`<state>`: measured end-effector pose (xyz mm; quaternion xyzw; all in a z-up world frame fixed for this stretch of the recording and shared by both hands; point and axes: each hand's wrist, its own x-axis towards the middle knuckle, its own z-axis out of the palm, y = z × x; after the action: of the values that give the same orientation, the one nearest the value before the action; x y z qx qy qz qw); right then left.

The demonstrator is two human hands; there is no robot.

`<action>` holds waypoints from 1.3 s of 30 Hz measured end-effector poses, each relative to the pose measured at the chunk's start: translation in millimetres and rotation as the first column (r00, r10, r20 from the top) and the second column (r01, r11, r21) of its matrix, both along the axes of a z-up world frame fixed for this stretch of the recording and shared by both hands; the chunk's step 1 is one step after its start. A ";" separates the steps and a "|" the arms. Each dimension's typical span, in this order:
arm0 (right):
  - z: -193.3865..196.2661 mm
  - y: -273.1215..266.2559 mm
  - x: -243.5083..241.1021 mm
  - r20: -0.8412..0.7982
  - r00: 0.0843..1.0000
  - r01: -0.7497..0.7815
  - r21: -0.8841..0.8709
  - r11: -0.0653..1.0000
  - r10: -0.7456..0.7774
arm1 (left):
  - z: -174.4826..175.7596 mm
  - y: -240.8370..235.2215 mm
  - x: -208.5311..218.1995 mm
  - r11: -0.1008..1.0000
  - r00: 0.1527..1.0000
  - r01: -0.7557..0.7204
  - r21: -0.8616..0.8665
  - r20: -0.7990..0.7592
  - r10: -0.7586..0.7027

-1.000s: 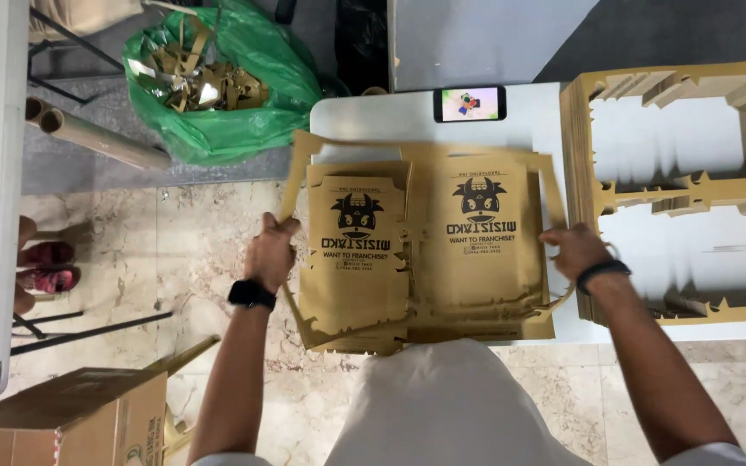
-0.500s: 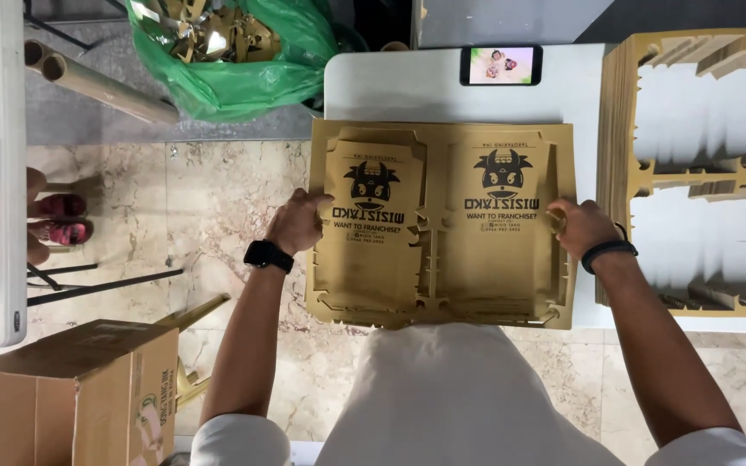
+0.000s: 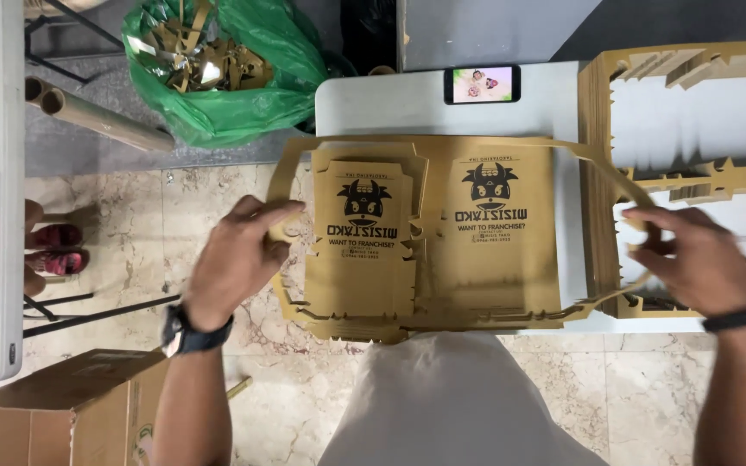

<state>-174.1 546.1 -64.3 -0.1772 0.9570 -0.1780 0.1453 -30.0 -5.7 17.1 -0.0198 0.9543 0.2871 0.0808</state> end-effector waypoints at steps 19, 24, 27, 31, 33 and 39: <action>-7.5 57.3 38.8 -0.469 0.882 0.105 0.113 0.988 -0.040 | 13.3 -12.5 24.3 0.613 0.933 -0.142 -0.778 -0.311 -0.179; 4.3 44.9 43.2 -0.467 0.884 0.059 0.119 0.991 0.004 | 9.7 -14.0 26.6 0.702 0.972 -0.047 -0.710 -0.194 -0.131; -3.1 23.2 33.1 -0.310 0.949 0.116 0.167 0.979 -0.060 | -12.6 -16.2 22.8 0.832 0.990 0.010 -0.555 -0.113 -0.087; -129.1 13.9 2.1 0.069 0.998 -0.005 0.123 0.992 -0.004 | -106.6 -29.0 16.2 0.990 0.999 -0.004 -0.142 0.038 0.009; -182.9 -9.1 7.5 0.176 0.983 0.018 0.187 0.982 -0.051 | -184.5 -34.2 18.5 0.984 0.992 -0.020 -0.175 0.121 0.042; -205.8 -57.6 18.7 0.392 0.906 0.053 0.271 0.961 -0.160 | -263.7 -33.3 15.0 0.987 0.960 -0.052 -0.151 0.264 0.090</action>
<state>-155.4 488.5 -270.2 -0.0628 0.9281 -0.0952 0.3545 -15.1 -39.0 -246.5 -0.0987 0.9511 0.2157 0.1980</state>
